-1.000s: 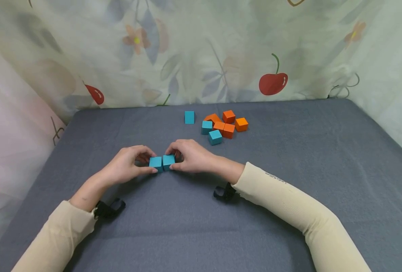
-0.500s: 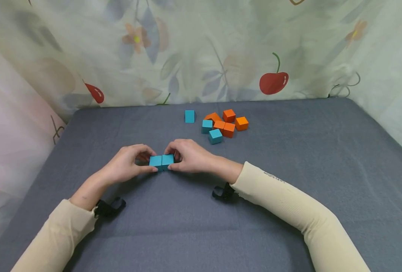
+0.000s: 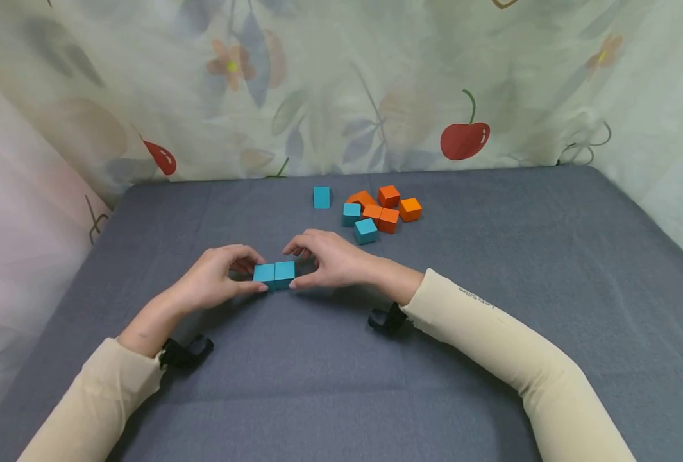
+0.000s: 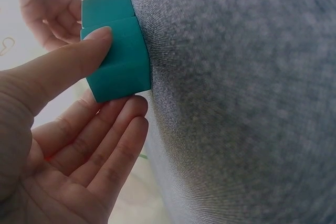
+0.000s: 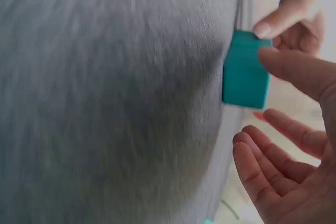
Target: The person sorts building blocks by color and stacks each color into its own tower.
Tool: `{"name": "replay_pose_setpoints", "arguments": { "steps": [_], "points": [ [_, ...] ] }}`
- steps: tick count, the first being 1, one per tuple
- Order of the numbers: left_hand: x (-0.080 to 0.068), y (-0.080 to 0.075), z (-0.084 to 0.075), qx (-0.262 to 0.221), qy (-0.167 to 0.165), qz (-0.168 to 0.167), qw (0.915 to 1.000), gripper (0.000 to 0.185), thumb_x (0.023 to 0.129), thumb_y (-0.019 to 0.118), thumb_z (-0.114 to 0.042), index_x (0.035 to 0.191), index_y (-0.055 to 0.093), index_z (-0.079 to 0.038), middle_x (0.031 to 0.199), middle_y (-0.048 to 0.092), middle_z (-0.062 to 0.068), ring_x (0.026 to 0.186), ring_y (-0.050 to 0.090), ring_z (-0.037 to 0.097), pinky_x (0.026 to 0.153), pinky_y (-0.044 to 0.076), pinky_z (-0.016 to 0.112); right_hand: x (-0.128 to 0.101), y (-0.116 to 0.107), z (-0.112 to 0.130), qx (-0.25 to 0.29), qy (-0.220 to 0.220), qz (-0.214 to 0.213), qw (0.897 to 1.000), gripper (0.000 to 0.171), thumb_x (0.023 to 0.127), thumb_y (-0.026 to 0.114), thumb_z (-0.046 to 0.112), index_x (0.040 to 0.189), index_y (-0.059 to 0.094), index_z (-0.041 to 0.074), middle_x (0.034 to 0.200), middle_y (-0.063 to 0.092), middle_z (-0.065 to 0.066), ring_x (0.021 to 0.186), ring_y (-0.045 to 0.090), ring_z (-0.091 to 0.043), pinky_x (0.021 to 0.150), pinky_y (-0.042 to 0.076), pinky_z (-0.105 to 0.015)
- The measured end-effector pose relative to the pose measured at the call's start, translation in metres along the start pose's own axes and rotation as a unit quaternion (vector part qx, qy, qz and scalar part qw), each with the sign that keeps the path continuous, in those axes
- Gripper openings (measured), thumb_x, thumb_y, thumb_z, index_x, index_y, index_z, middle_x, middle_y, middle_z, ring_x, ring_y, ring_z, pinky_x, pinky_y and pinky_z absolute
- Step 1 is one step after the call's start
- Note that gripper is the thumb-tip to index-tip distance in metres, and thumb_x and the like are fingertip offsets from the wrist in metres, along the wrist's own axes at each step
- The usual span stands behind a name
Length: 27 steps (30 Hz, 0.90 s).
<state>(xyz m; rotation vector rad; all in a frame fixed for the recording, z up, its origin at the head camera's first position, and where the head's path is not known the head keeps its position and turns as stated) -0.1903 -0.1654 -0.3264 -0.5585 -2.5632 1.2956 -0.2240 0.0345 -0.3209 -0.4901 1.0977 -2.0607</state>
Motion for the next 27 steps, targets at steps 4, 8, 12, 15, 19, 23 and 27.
{"name": "replay_pose_setpoints", "arguments": {
  "steps": [4, 8, 12, 15, 19, 23, 27],
  "points": [
    [0.001, -0.001, 0.000, 0.003, -0.003, -0.002, 1.0000, 0.030, 0.081, 0.078, -0.018, 0.105, 0.066, -0.006, 0.099, 0.065, 0.009, 0.092, 0.063, 0.023, 0.085, 0.053, 0.043, -0.003, -0.006, -0.006, -0.011, 0.006, 0.008, 1.000, 0.055, 0.083, 0.075, 0.029, 0.131, 0.055, 0.010, 0.126, 0.055, -0.007, 0.112, 0.055, -0.020, 0.093, 0.049, -0.031],
    [0.001, -0.001, 0.000, 0.002, -0.004, -0.002, 1.0000, 0.029, 0.080, 0.079, -0.017, 0.105, 0.067, -0.006, 0.099, 0.066, 0.008, 0.092, 0.063, 0.023, 0.085, 0.053, 0.043, -0.006, -0.011, -0.013, -0.013, 0.017, 0.001, 1.000, 0.056, 0.084, 0.075, 0.027, 0.132, 0.054, 0.009, 0.129, 0.054, -0.009, 0.116, 0.053, -0.023, 0.099, 0.046, -0.035],
    [0.001, -0.001, 0.000, 0.002, 0.000, -0.001, 1.0000, 0.030, 0.081, 0.079, -0.020, 0.104, 0.067, -0.006, 0.099, 0.066, 0.008, 0.092, 0.063, 0.023, 0.086, 0.053, 0.044, -0.009, -0.015, -0.019, -0.014, 0.033, -0.016, 0.999, 0.053, 0.085, 0.072, 0.022, 0.133, 0.054, 0.008, 0.131, 0.052, -0.011, 0.120, 0.051, -0.025, 0.103, 0.043, -0.038],
    [0.000, -0.001, 0.000, 0.002, 0.001, 0.000, 1.0000, 0.030, 0.081, 0.079, -0.021, 0.104, 0.067, -0.006, 0.100, 0.066, 0.009, 0.093, 0.063, 0.023, 0.086, 0.053, 0.044, -0.011, -0.019, -0.024, -0.015, 0.052, -0.039, 0.998, 0.051, 0.086, 0.071, 0.021, 0.132, 0.055, 0.008, 0.132, 0.051, -0.011, 0.122, 0.049, -0.026, 0.103, 0.042, -0.039],
    [0.000, -0.001, 0.000, 0.004, 0.002, -0.001, 1.0000, 0.030, 0.080, 0.079, -0.020, 0.104, 0.067, -0.006, 0.099, 0.066, 0.008, 0.093, 0.063, 0.023, 0.085, 0.053, 0.043, -0.012, -0.025, -0.031, -0.017, 0.081, -0.080, 0.993, 0.049, 0.086, 0.072, 0.021, 0.131, 0.057, 0.007, 0.131, 0.051, -0.013, 0.121, 0.049, -0.028, 0.102, 0.043, -0.040],
    [0.000, -0.001, 0.001, 0.003, 0.008, -0.004, 1.0000, 0.029, 0.080, 0.079, -0.020, 0.104, 0.067, -0.007, 0.099, 0.067, 0.008, 0.092, 0.063, 0.023, 0.084, 0.053, 0.043, -0.012, -0.029, -0.038, -0.025, 0.103, -0.114, 0.988, 0.048, 0.086, 0.071, 0.020, 0.130, 0.057, 0.006, 0.130, 0.052, -0.014, 0.120, 0.049, -0.029, 0.101, 0.043, -0.040],
    [0.000, 0.000, 0.002, 0.004, 0.010, -0.006, 0.9999, 0.029, 0.080, 0.079, -0.019, 0.104, 0.067, -0.007, 0.099, 0.067, 0.008, 0.092, 0.064, 0.023, 0.084, 0.053, 0.043, -0.012, -0.033, -0.044, -0.028, 0.124, -0.131, 0.983, 0.048, 0.087, 0.070, 0.021, 0.131, 0.056, 0.007, 0.131, 0.050, -0.014, 0.120, 0.048, -0.029, 0.101, 0.043, -0.041]
  ]
}}
Point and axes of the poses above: each hand's wrist, its own x-axis towards the middle knuckle, its own y-axis out of the palm, z = x × y, the point moved 3 cm from there along x, towards the middle knuckle
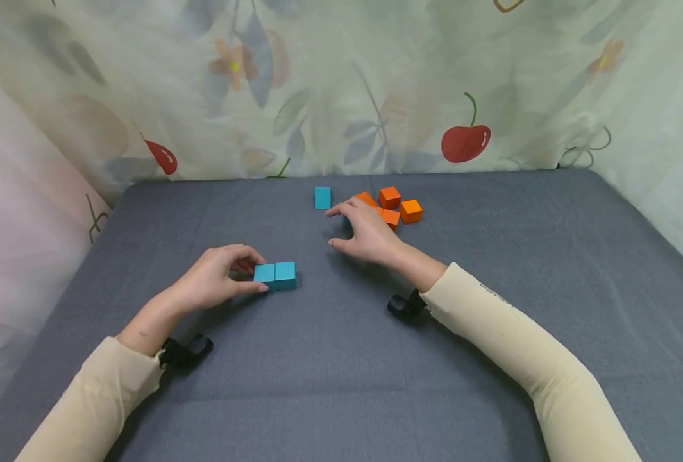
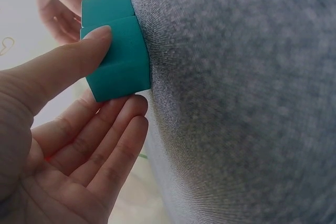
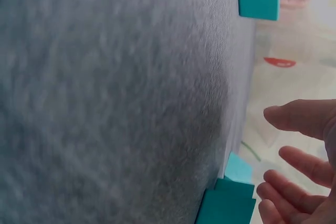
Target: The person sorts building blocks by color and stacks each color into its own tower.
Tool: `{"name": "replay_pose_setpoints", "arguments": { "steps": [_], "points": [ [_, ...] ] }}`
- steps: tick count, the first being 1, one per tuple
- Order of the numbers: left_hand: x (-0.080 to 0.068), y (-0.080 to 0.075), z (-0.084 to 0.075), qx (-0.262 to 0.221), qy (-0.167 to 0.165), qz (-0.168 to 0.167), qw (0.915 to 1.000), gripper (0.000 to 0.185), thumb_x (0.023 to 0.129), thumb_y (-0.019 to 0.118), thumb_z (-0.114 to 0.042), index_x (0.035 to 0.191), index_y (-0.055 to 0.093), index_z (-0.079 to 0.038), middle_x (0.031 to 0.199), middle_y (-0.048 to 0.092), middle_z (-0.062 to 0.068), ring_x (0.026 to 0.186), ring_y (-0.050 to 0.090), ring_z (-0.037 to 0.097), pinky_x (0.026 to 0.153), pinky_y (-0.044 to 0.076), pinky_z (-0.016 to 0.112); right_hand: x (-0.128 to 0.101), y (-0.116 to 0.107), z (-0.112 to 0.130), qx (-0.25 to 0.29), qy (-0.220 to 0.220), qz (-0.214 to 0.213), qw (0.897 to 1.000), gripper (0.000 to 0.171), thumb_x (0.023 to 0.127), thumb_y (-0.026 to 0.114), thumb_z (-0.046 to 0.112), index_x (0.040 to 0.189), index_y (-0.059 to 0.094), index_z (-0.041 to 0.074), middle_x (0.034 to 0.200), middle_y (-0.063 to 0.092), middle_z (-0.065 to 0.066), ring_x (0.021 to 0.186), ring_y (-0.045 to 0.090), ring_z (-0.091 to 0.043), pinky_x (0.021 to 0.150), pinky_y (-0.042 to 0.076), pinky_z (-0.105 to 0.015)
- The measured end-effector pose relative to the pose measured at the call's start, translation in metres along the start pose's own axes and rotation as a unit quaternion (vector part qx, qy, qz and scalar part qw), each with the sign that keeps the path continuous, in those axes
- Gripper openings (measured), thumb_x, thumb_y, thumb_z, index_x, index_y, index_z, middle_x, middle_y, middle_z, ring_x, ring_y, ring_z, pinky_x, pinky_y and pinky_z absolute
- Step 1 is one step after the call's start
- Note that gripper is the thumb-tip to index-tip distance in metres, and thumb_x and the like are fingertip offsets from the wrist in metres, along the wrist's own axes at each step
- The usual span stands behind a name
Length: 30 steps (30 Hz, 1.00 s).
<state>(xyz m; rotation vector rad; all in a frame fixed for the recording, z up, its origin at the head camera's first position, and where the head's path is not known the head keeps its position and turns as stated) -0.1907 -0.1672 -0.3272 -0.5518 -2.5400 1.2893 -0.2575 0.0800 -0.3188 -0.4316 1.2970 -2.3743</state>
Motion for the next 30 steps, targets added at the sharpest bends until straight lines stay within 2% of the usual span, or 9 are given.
{"name": "replay_pose_setpoints", "arguments": {
  "steps": [8, 16, 24, 30],
  "points": [
    [0.000, 0.000, 0.001, -0.001, -0.005, 0.001, 1.0000, 0.030, 0.080, 0.079, -0.019, 0.104, 0.067, -0.007, 0.099, 0.067, 0.008, 0.093, 0.064, 0.023, 0.085, 0.053, 0.043, 0.002, -0.004, -0.010, 0.003, 0.036, -0.013, 0.999, 0.051, 0.088, 0.069, 0.022, 0.134, 0.053, 0.008, 0.134, 0.048, -0.014, 0.119, 0.046, -0.029, 0.102, 0.041, -0.043],
    [0.001, 0.001, 0.001, 0.001, -0.006, 0.002, 1.0000, 0.030, 0.079, 0.079, -0.018, 0.104, 0.067, -0.007, 0.099, 0.066, 0.007, 0.093, 0.064, 0.022, 0.085, 0.053, 0.043, 0.004, -0.007, -0.019, -0.008, 0.061, -0.036, 0.997, 0.049, 0.088, 0.068, 0.021, 0.134, 0.054, 0.007, 0.135, 0.047, -0.015, 0.118, 0.045, -0.030, 0.104, 0.035, -0.046],
    [0.000, 0.000, 0.000, -0.005, 0.001, 0.002, 1.0000, 0.031, 0.080, 0.079, -0.021, 0.104, 0.067, -0.006, 0.099, 0.066, 0.008, 0.092, 0.063, 0.023, 0.085, 0.053, 0.044, 0.007, -0.008, -0.025, -0.033, 0.079, -0.051, 0.995, 0.045, 0.089, 0.067, 0.020, 0.131, 0.056, 0.008, 0.134, 0.050, -0.015, 0.118, 0.047, -0.030, 0.098, 0.033, -0.046],
    [0.001, 0.001, 0.002, 0.001, -0.006, 0.001, 1.0000, 0.030, 0.080, 0.079, -0.018, 0.104, 0.067, -0.007, 0.099, 0.066, 0.007, 0.093, 0.063, 0.022, 0.084, 0.053, 0.043, 0.011, -0.008, -0.028, -0.031, 0.091, -0.057, 0.994, 0.039, 0.089, 0.068, 0.019, 0.126, 0.061, 0.009, 0.120, 0.056, -0.014, 0.106, 0.050, -0.027, 0.092, 0.036, -0.043]
  ]
}}
Point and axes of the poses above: each hand's wrist, its own x-axis towards the middle knuckle, its own y-axis out of the palm, z = x × y, the point moved 3 cm from there along x, towards the middle knuckle
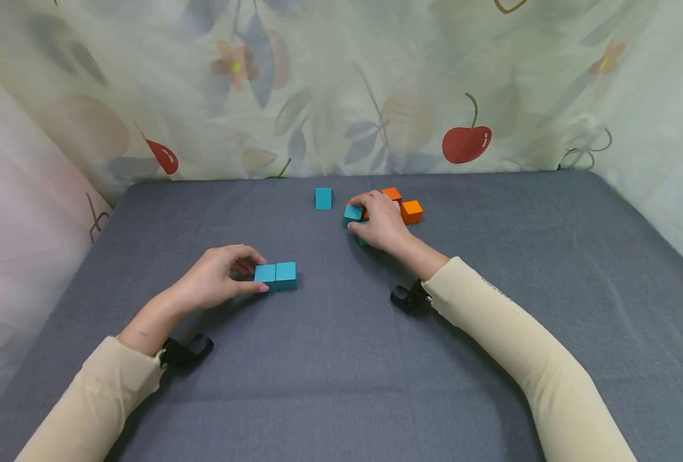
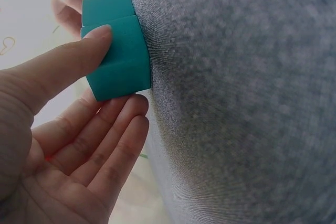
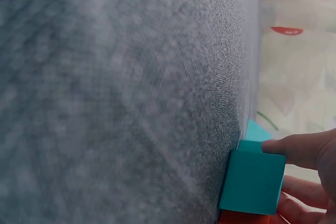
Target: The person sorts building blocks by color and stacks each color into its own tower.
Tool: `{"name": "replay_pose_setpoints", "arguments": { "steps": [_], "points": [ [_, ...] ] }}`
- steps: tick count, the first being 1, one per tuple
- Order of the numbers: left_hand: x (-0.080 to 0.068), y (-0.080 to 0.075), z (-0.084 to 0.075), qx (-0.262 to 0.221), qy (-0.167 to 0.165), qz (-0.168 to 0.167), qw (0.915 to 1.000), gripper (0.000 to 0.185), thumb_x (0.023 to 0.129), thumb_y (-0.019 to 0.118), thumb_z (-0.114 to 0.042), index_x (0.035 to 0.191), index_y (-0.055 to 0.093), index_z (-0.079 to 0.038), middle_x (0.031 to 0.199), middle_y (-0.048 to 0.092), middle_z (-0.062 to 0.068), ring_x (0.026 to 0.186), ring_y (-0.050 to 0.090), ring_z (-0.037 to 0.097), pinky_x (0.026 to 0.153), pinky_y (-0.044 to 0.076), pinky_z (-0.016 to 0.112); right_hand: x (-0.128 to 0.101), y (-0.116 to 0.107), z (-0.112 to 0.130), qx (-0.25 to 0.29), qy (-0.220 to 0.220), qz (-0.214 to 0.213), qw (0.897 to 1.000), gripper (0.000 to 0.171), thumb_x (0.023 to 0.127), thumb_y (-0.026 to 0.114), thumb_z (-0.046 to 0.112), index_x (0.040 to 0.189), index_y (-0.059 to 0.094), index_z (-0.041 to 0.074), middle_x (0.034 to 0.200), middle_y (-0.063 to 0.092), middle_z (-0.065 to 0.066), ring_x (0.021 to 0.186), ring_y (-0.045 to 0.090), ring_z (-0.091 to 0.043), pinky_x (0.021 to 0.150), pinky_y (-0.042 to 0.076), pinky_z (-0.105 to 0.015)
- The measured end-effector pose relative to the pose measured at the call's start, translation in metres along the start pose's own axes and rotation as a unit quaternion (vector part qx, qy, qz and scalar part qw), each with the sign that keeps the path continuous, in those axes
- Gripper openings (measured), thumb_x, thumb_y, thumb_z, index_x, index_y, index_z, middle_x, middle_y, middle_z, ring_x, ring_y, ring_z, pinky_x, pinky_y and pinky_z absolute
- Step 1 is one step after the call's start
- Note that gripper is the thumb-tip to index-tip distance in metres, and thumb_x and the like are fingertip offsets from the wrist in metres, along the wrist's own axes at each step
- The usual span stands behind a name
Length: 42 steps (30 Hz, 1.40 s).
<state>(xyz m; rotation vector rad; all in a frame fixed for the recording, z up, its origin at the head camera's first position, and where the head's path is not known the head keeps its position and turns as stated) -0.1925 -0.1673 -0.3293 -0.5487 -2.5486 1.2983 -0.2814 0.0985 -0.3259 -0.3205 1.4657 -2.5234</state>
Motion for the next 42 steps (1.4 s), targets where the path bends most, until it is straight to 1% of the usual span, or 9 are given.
{"name": "replay_pose_setpoints", "arguments": {
  "steps": [4, 9, 13, 19, 25, 29, 32, 36, 42],
  "points": [
    [0.000, 0.000, -0.001, -0.002, 0.002, -0.001, 1.0000, 0.030, 0.080, 0.079, -0.019, 0.104, 0.067, -0.007, 0.099, 0.066, 0.007, 0.092, 0.063, 0.022, 0.084, 0.053, 0.043, 0.001, -0.001, 0.000, 0.009, 0.013, -0.002, 1.000, 0.038, 0.089, 0.070, 0.021, 0.124, 0.063, 0.008, 0.111, 0.057, -0.013, 0.097, 0.050, -0.026, 0.087, 0.038, -0.040],
    [-0.001, -0.001, -0.001, -0.003, 0.007, -0.001, 1.0000, 0.029, 0.080, 0.079, -0.019, 0.104, 0.067, -0.007, 0.099, 0.066, 0.008, 0.093, 0.063, 0.023, 0.085, 0.053, 0.043, 0.000, -0.001, 0.000, 0.032, 0.017, -0.010, 0.999, 0.040, 0.087, 0.072, 0.023, 0.123, 0.064, 0.006, 0.110, 0.056, -0.014, 0.093, 0.049, -0.025, 0.082, 0.040, -0.036],
    [0.000, -0.001, -0.001, -0.007, 0.003, 0.000, 1.0000, 0.029, 0.080, 0.079, -0.019, 0.103, 0.067, -0.007, 0.099, 0.066, 0.007, 0.093, 0.063, 0.022, 0.085, 0.053, 0.043, -0.002, -0.001, 0.000, 0.066, 0.015, -0.019, 0.998, 0.041, 0.087, 0.072, 0.022, 0.124, 0.063, 0.008, 0.113, 0.056, -0.013, 0.091, 0.048, -0.025, 0.078, 0.042, -0.034],
    [0.001, 0.000, 0.003, -0.015, -0.004, 0.005, 0.9999, 0.028, 0.080, 0.079, -0.017, 0.103, 0.068, -0.009, 0.099, 0.066, 0.006, 0.093, 0.063, 0.021, 0.086, 0.053, 0.042, -0.005, -0.001, 0.002, 0.122, 0.008, -0.028, 0.992, 0.041, 0.086, 0.074, 0.023, 0.124, 0.064, 0.011, 0.115, 0.055, -0.011, 0.100, 0.054, -0.026, 0.086, 0.047, -0.035],
    [0.001, 0.001, 0.005, -0.027, -0.015, 0.012, 0.9995, 0.028, 0.080, 0.079, -0.017, 0.104, 0.068, -0.009, 0.100, 0.066, 0.006, 0.094, 0.063, 0.022, 0.087, 0.053, 0.042, -0.008, 0.000, 0.006, 0.206, -0.014, -0.024, 0.978, 0.039, 0.085, 0.075, 0.021, 0.122, 0.066, 0.011, 0.113, 0.056, -0.009, 0.099, 0.057, -0.022, 0.087, 0.050, -0.031],
    [0.001, 0.001, 0.006, -0.031, -0.018, 0.012, 0.9993, 0.028, 0.079, 0.079, -0.017, 0.104, 0.068, -0.009, 0.100, 0.066, 0.006, 0.093, 0.063, 0.021, 0.087, 0.053, 0.042, -0.009, 0.002, 0.010, 0.270, -0.038, -0.016, 0.962, 0.039, 0.085, 0.074, 0.017, 0.121, 0.065, 0.008, 0.113, 0.055, -0.011, 0.102, 0.060, -0.022, 0.090, 0.052, -0.030],
    [0.002, 0.001, 0.006, -0.033, -0.019, 0.013, 0.9992, 0.028, 0.079, 0.079, -0.017, 0.103, 0.068, -0.008, 0.099, 0.066, 0.006, 0.093, 0.063, 0.021, 0.087, 0.053, 0.041, -0.011, 0.004, 0.014, 0.305, -0.052, -0.005, 0.951, 0.039, 0.084, 0.074, 0.013, 0.122, 0.065, 0.006, 0.113, 0.055, -0.012, 0.103, 0.060, -0.024, 0.091, 0.052, -0.030],
    [0.002, 0.002, 0.006, -0.035, -0.022, 0.013, 0.9990, 0.028, 0.080, 0.079, -0.016, 0.104, 0.068, -0.008, 0.100, 0.066, 0.007, 0.093, 0.063, 0.020, 0.088, 0.054, 0.041, -0.013, 0.008, 0.022, 0.322, -0.080, 0.010, 0.943, 0.040, 0.084, 0.074, 0.011, 0.122, 0.065, 0.005, 0.113, 0.056, -0.012, 0.104, 0.059, -0.023, 0.092, 0.052, -0.030],
    [0.003, 0.002, 0.007, -0.037, -0.027, 0.015, 0.9988, 0.029, 0.079, 0.079, -0.017, 0.104, 0.068, -0.008, 0.100, 0.066, 0.007, 0.093, 0.063, 0.020, 0.089, 0.054, 0.041, -0.018, 0.015, 0.038, 0.325, -0.136, 0.033, 0.935, 0.040, 0.082, 0.075, 0.008, 0.121, 0.065, 0.002, 0.111, 0.058, -0.012, 0.101, 0.058, -0.022, 0.090, 0.052, -0.028]
  ]
}}
Point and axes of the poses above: each hand's wrist, its own x-axis towards the middle knuckle, its own y-axis out of the palm, z = x × y, the point moved 3 cm from there along x, towards the middle knuckle
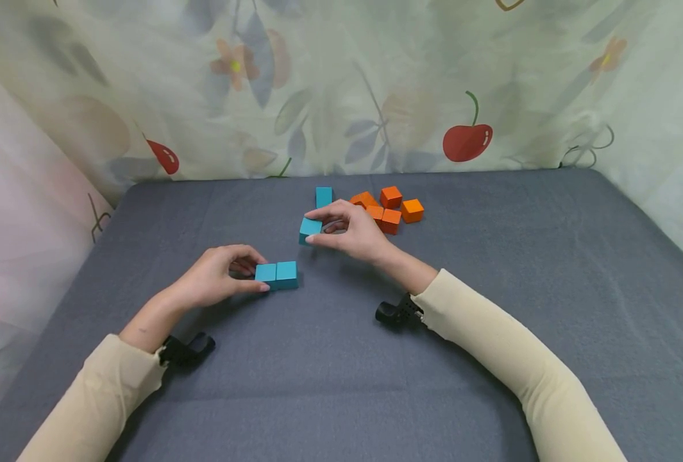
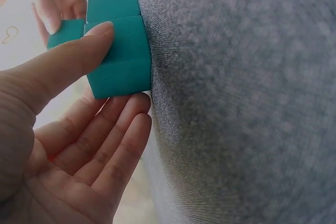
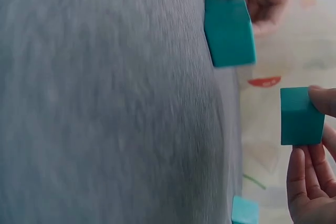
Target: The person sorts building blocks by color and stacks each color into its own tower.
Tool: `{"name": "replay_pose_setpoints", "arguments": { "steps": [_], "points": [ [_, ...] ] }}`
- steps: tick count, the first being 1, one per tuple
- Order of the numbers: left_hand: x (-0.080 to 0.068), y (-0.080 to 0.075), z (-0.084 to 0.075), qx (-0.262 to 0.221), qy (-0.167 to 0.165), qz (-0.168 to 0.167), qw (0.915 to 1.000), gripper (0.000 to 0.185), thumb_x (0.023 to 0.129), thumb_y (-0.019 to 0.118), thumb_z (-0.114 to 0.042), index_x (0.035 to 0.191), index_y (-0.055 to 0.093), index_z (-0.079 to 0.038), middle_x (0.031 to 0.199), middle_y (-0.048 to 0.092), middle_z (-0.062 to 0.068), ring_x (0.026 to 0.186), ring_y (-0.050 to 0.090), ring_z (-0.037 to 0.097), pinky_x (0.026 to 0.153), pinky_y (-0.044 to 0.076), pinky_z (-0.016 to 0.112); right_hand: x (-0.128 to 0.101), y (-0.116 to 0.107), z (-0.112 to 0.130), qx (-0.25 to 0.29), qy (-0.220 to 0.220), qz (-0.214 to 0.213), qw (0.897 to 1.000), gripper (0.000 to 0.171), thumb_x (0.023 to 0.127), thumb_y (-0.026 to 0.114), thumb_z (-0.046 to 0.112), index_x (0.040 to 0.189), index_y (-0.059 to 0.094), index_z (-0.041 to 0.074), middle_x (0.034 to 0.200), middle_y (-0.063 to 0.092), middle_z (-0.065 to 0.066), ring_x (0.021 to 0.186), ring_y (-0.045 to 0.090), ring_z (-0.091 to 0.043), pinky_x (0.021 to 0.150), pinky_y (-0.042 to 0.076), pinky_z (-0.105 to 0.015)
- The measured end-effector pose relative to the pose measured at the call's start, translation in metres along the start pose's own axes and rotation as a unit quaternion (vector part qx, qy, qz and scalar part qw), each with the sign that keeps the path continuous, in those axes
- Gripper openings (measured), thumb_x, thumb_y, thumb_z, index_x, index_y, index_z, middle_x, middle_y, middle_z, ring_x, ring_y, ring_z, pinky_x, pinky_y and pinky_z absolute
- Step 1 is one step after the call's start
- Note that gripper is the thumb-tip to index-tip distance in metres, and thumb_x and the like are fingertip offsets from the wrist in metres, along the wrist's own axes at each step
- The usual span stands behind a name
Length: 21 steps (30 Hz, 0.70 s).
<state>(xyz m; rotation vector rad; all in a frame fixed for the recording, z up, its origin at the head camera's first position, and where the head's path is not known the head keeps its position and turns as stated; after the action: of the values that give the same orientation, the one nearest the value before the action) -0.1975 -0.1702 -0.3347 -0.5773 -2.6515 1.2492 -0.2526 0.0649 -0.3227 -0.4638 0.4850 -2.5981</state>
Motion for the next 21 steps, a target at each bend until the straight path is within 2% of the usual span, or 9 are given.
{"name": "replay_pose_setpoints", "arguments": {
  "steps": [9, 21],
  "points": [
    [0.001, 0.000, 0.000, -0.005, -0.003, 0.006, 1.0000, 0.029, 0.080, 0.078, -0.019, 0.105, 0.067, -0.008, 0.101, 0.066, 0.007, 0.094, 0.063, 0.021, 0.090, 0.053, 0.041, -0.003, 0.024, 0.007, 0.012, -0.041, 0.047, 0.998, 0.039, 0.082, 0.075, 0.005, 0.119, 0.065, -0.001, 0.108, 0.057, -0.013, 0.097, 0.059, -0.022, 0.091, 0.053, -0.031],
    [0.000, -0.001, 0.001, -0.006, 0.006, 0.005, 1.0000, 0.031, 0.081, 0.078, -0.020, 0.106, 0.066, -0.006, 0.101, 0.067, 0.009, 0.094, 0.064, 0.022, 0.089, 0.054, 0.042, 0.001, 0.045, 0.014, 0.000, -0.032, 0.093, 0.995, 0.038, 0.083, 0.075, 0.009, 0.120, 0.066, 0.002, 0.107, 0.057, -0.010, 0.095, 0.063, -0.020, 0.089, 0.053, -0.026]
  ]
}}
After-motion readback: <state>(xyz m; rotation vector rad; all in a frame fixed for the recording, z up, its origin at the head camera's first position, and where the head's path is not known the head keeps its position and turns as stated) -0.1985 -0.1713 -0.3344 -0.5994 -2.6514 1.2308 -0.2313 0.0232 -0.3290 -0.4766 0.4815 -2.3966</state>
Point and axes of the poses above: each hand's wrist, its own x-axis towards the middle knuckle, its own y-axis out of the palm, z = x × y, the point moved 3 cm from there along x, towards the middle knuckle
